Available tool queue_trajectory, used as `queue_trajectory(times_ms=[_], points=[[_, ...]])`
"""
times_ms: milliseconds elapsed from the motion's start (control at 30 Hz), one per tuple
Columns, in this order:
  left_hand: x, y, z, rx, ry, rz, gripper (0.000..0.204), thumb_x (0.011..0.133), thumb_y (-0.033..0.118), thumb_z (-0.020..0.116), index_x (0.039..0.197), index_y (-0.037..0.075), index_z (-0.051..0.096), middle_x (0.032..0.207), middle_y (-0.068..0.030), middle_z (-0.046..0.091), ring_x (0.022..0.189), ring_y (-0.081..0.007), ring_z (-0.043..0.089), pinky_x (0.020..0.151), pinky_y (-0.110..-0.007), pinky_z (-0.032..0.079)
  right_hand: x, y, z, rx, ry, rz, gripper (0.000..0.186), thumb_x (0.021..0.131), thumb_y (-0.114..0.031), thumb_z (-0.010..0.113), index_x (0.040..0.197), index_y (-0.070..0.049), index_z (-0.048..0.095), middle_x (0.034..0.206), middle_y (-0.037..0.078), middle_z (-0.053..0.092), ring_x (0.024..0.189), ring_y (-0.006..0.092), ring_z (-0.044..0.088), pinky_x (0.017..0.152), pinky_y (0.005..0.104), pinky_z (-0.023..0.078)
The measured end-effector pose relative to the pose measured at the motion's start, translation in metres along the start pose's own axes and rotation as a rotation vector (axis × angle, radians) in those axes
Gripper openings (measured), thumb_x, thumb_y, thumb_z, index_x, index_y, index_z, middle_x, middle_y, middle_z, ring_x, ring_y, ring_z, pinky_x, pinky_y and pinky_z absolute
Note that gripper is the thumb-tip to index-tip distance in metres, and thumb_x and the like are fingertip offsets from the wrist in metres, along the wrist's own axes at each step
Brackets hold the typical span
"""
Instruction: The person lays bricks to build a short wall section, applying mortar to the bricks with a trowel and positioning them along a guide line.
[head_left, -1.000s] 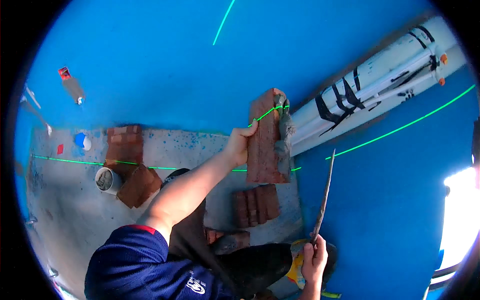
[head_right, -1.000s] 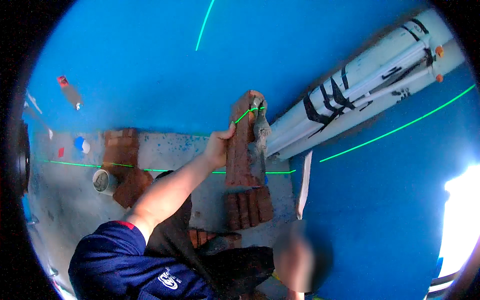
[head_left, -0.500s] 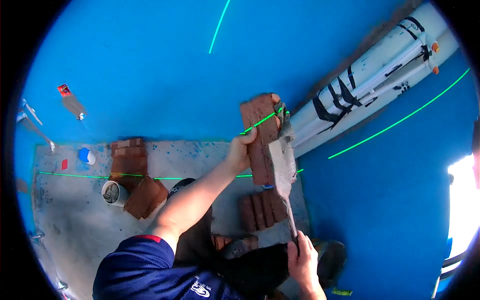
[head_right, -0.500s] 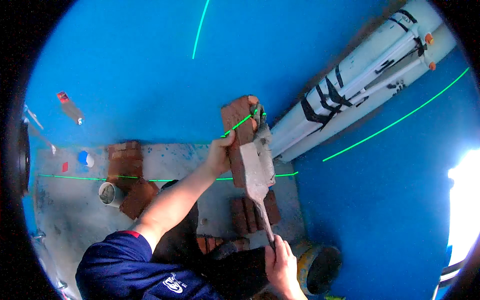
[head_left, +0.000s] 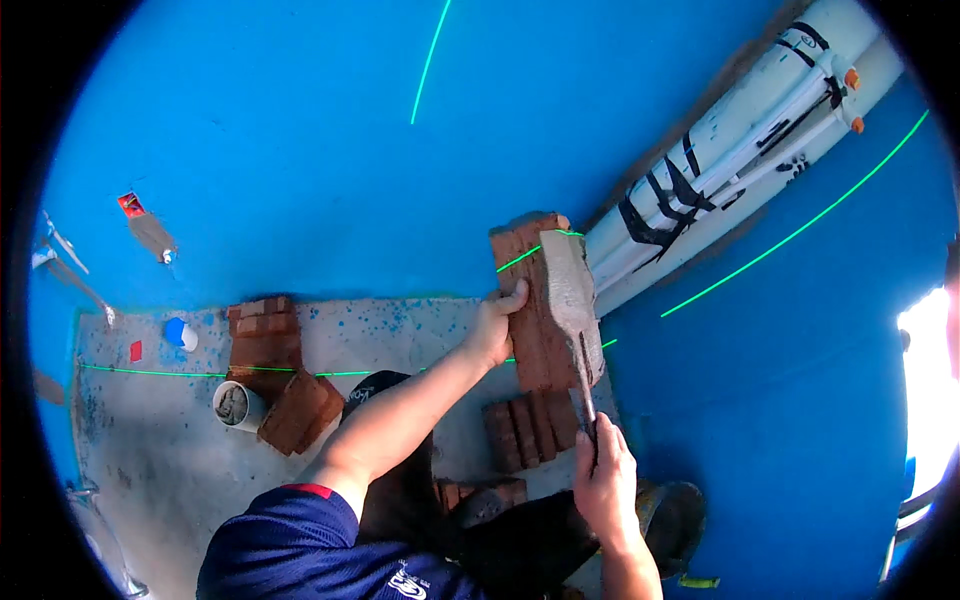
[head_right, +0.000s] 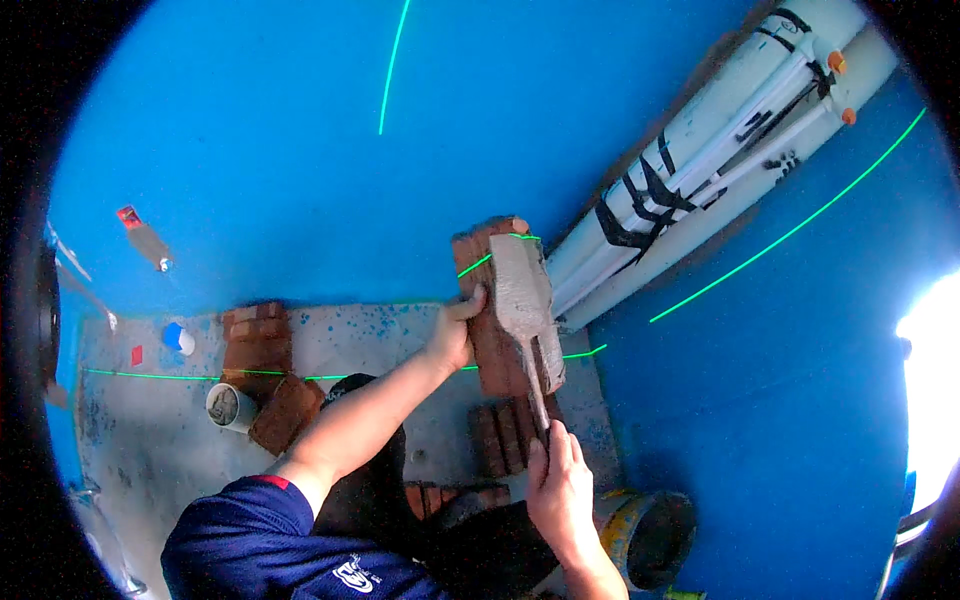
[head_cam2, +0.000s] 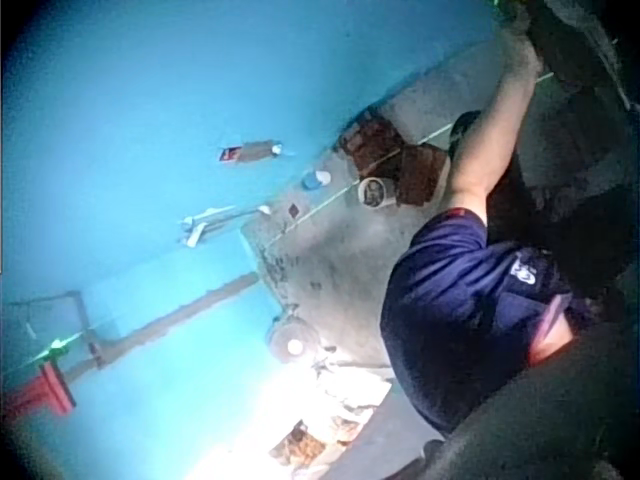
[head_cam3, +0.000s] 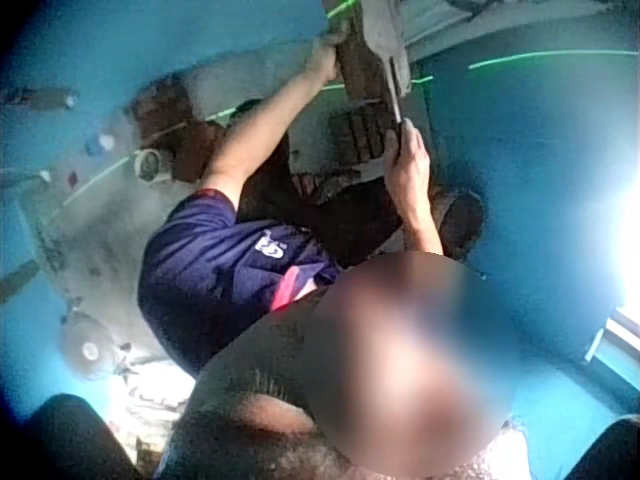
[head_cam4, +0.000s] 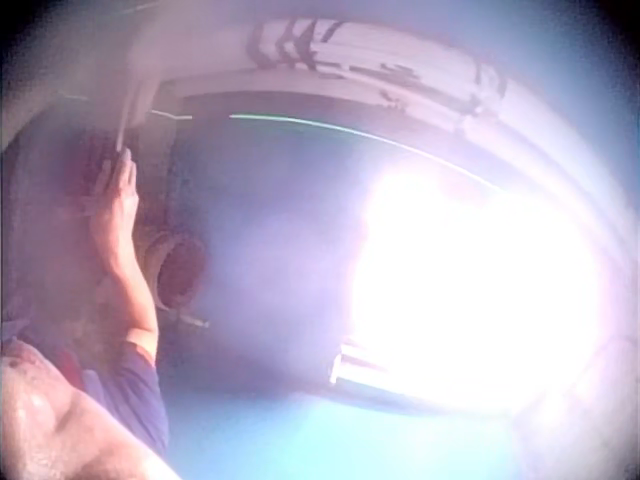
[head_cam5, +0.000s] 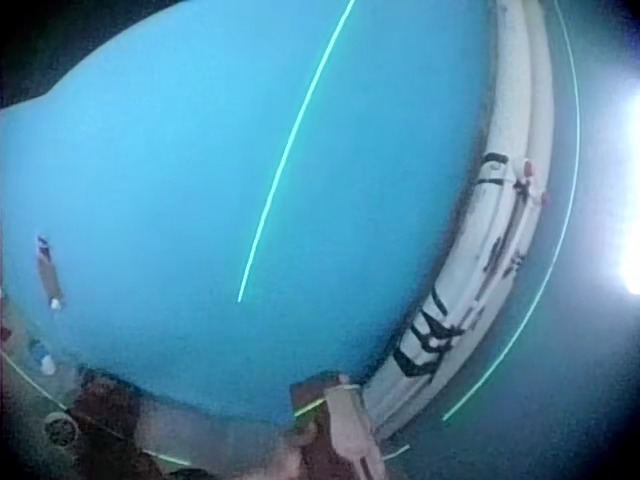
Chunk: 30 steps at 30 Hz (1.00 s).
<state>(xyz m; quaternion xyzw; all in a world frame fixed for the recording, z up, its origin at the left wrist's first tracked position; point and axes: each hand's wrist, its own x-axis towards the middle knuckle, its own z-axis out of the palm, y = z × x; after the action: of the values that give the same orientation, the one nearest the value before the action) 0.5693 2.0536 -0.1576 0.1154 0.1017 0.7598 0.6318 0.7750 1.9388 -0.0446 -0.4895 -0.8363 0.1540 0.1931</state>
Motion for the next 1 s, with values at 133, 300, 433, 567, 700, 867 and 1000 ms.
queue_trajectory(times_ms=[133,300,433,567,700,867,1000], points=[[0.0,0.004,-0.001,-0.025,0.024,-0.06,0.036,0.092,0.026,0.055,0.118,0.003,0.051,0.115,-0.0113,0.059,0.103,-0.0263,0.058,0.089,-0.045,0.046,-0.004,-0.001,0.003,0.021,0.029,-0.043,0.031,0.089,-0.011,0.052,0.113,0.008,0.049,0.093,0.025,0.058,0.08,0.0432,0.059,0.07,0.0436,0.049],[0.0,0.001,-0.001,0.026,0.044,-0.123,0.035,0.091,0.025,0.056,0.118,0.003,0.052,0.116,-0.0101,0.059,0.105,-0.0258,0.057,0.09,-0.045,0.045,-0.007,-0.005,-0.008,0.171,0.108,-0.029,0.028,0.087,-0.01,0.054,0.11,0.006,0.052,0.091,0.023,0.059,0.082,0.0401,0.06,0.073,0.0408,0.049],[-0.004,-0.007,-0.003,0.103,0.055,-0.067,0.031,0.091,0.021,0.056,0.118,0.004,0.053,0.115,-0.0076,0.059,0.105,-0.0247,0.056,0.092,-0.044,0.044,0.013,-0.007,0.001,-0.028,0.17,0.012,0.03,0.09,-0.012,0.051,0.114,0.004,0.048,0.095,0.023,0.057,0.081,0.0411,0.06,0.069,0.0435,0.05],[-0.004,-0.014,-0.006,0.109,0.035,-0.11,0.029,0.091,0.02,0.055,0.116,0.005,0.054,0.114,-0.0077,0.059,0.105,-0.0244,0.056,0.092,-0.042,0.043,0.011,-0.004,0.025,-0.167,0.087,0.121,0.035,0.091,-0.015,0.05,0.119,0.003,0.041,0.099,0.024,0.053,0.074,0.0439,0.059,0.06,0.0475,0.052],[-0.004,-0.013,0.0,0.105,0.148,-0.14,0.032,0.092,0.027,0.053,0.112,0.002,0.056,0.111,-0.0101,0.06,0.103,-0.0254,0.056,0.092,-0.042,0.043,0.004,0.004,0.027,-0.16,0.033,0.036,0.04,0.091,-0.016,0.05,0.124,0.002,0.036,0.094,0.023,0.054,0.068,0.0407,0.06,0.055,0.0453,0.052],[0.005,-0.004,-0.028,0.232,0.047,-0.062,0.038,0.09,0.031,0.053,0.117,0.004,0.053,0.112,-0.0099,0.059,0.103,-0.0261,0.056,0.092,-0.044,0.043,-0.018,0.0,0.0,0.21,0.01,-0.06,0.032,0.086,-0.015,0.059,0.112,0.002,0.051,0.097,0.023,0.059,0.087,0.0428,0.059,0.072,0.043,0.051],[0.01,0.002,-0.028,0.061,0.043,-0.232,0.052,0.088,0.041,0.056,0.125,0.005,0.048,0.119,-0.0101,0.057,0.108,-0.03,0.054,0.092,-0.048,0.041,-0.021,0.023,-0.036,0.475,0.098,0.23,0.025,0.091,-0.016,0.055,0.108,0.002,0.057,0.082,0.007,0.06,0.072,0.0139,0.056,0.065,0.027,0.045]])
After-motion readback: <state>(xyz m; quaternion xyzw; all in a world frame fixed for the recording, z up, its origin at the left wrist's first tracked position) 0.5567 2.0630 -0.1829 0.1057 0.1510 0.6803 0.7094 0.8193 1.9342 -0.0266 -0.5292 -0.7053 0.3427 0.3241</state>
